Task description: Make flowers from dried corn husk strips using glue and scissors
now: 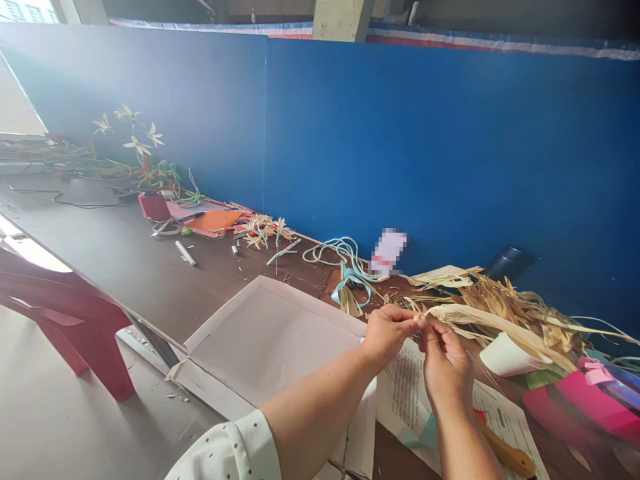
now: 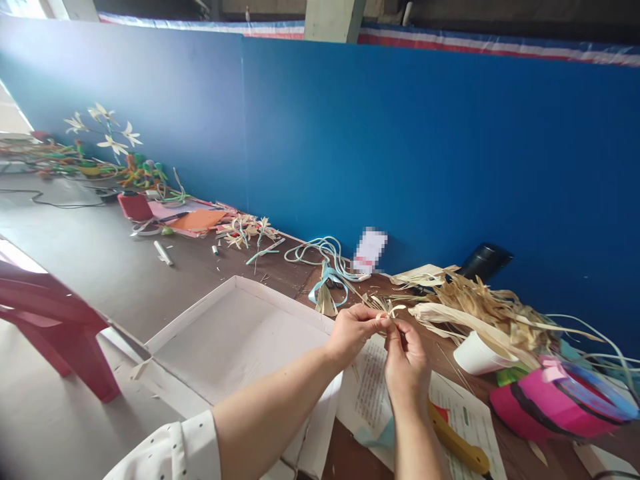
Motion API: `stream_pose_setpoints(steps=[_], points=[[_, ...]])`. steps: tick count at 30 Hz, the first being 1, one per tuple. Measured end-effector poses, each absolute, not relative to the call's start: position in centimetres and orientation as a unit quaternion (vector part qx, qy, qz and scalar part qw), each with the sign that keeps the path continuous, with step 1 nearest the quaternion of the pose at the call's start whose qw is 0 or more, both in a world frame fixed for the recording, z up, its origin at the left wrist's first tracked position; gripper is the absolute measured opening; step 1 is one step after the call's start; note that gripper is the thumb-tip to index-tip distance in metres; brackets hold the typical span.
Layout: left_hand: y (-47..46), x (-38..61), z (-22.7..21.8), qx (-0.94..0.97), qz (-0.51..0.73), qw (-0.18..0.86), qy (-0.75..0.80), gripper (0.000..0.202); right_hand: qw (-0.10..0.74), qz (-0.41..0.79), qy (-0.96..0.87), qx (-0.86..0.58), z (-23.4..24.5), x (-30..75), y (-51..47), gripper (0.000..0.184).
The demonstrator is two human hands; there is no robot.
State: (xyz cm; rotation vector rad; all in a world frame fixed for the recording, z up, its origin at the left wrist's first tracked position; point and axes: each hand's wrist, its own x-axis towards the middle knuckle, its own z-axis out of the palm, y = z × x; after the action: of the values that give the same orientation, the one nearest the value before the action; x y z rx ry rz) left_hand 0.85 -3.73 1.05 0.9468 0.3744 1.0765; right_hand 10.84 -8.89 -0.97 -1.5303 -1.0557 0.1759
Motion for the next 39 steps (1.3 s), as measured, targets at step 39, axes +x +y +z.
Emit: stream_pose_setpoints(steps=[39], points=[[-3.0, 0.8, 0.3, 0.522, 0.576, 0.565, 0.277, 0.009, 0.727, 0.120, -0.311, -0.601, -0.5, 10.8, -9.3, 0.041]])
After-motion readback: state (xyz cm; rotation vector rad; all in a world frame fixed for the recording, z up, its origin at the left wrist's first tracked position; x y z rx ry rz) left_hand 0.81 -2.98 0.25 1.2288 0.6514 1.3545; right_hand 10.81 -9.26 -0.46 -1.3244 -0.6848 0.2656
